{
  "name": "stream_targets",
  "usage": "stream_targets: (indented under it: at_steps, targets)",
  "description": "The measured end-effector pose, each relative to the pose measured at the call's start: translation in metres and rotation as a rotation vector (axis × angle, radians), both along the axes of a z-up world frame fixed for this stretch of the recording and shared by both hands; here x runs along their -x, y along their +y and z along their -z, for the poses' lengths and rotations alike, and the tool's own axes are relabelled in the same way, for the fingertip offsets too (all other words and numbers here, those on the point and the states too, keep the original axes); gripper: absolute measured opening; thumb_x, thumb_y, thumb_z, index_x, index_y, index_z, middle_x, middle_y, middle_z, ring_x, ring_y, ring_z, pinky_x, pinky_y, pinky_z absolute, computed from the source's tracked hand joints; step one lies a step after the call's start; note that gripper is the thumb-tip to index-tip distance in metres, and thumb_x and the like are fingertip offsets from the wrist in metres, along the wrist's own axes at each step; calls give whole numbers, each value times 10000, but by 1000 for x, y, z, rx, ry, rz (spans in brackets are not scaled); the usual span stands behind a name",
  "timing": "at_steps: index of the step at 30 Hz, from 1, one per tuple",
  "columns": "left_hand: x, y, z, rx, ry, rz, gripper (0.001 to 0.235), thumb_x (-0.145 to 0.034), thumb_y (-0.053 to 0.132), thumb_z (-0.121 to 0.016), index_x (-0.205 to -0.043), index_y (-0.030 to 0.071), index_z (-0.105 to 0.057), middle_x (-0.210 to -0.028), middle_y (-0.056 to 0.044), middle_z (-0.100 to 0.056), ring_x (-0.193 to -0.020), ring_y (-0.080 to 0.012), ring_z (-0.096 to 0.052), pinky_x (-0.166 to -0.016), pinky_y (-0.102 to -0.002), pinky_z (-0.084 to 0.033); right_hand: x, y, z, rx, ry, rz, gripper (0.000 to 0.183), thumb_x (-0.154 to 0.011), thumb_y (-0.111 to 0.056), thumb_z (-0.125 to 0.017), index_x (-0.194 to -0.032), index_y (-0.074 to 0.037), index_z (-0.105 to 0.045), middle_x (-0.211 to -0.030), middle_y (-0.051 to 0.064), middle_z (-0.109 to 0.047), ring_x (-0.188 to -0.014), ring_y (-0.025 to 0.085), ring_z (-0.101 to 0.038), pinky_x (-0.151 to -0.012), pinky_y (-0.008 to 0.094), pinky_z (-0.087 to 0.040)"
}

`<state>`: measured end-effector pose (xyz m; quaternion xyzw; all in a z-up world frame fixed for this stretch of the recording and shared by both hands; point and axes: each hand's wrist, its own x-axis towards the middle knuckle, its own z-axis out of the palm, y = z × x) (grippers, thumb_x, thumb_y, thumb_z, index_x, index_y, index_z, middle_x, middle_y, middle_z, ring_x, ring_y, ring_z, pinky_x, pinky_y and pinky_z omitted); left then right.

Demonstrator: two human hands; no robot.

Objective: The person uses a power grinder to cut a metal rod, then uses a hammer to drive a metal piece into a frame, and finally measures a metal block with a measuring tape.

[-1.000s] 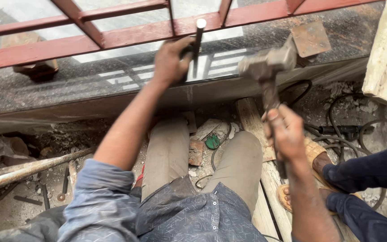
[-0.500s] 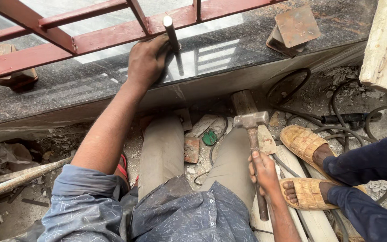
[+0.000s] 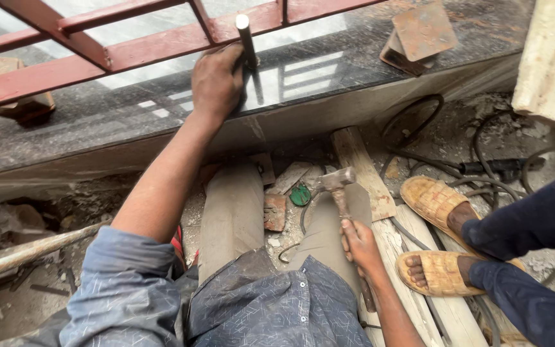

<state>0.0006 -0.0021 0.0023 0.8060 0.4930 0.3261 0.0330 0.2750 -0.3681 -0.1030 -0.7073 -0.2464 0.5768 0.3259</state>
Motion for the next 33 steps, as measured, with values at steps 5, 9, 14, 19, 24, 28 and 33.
stream_targets:
  at_steps: [5, 9, 14, 19, 24, 28, 33]
  targets:
    - [-8, -18, -3, -263, -35, 70, 371, -935, 355, -727, -1092, 19, -717, -957, -95, -731, -925, -302, -698, -826, -416, -550, 7, 4, -4, 52, -175, -74, 375, -1011, -386, -567, -872, -43, -627, -537, 5, -497, -393, 107, -425, -376, 307, -327]
    - [-26, -8, 8, -34, -4, -96, 488, -925, 498, -823, -921, 19, -727, -826, -104, -695, -752, -272, -661, -631, -371, -552, 12, 8, -5, 112, -304, -135, 383, -985, -407, -611, -863, -47, -660, -532, 23, -532, -409, 128, -468, -409, 337, -367]
    - [-31, -9, 20, -100, -87, -174, 223, -952, 243, -790, -819, 90, -697, -775, -43, -699, -702, -146, -621, -578, -287, -506, 14, 8, -6, 112, -376, -183, 397, -985, -417, -610, -859, -46, -672, -532, 33, -542, -434, 134, -481, -450, 350, -381]
    - [-47, 0, 30, -47, -204, -208, 130, -949, 136, -740, -840, 72, -705, -758, -44, -698, -606, -124, -594, -498, -260, -483, 15, 10, -6, 91, -401, -196, 347, -972, -409, -599, -895, -83, -690, -515, 40, -536, -427, 142, -492, -455, 351, -392]
    - [-48, -1, 26, -162, -125, -251, 152, -946, 163, -773, -826, 97, -707, -721, -33, -686, -583, -116, -597, -501, -244, -478, 14, 14, -2, 134, -372, -165, 413, -999, -409, -595, -866, -26, -672, -531, 40, -543, -421, 158, -493, -449, 366, -402]
    - [-61, -7, 21, -133, -124, -409, 159, -909, 223, -792, -825, 114, -712, -727, -34, -709, -569, -125, -615, -532, -292, -488, 14, 13, 3, 140, -358, -140, 426, -999, -424, -594, -872, -25, -677, -537, 44, -543, -422, 159, -493, -442, 367, -398]
    - [-64, -7, 23, -162, -73, -523, 159, -865, 217, -792, -778, 118, -703, -701, -24, -721, -572, -143, -643, -570, -348, -510, 11, 9, 4, 85, -401, -160, 422, -974, -461, -598, -896, -58, -697, -541, 68, -584, -432, 166, -558, -460, 361, -443]
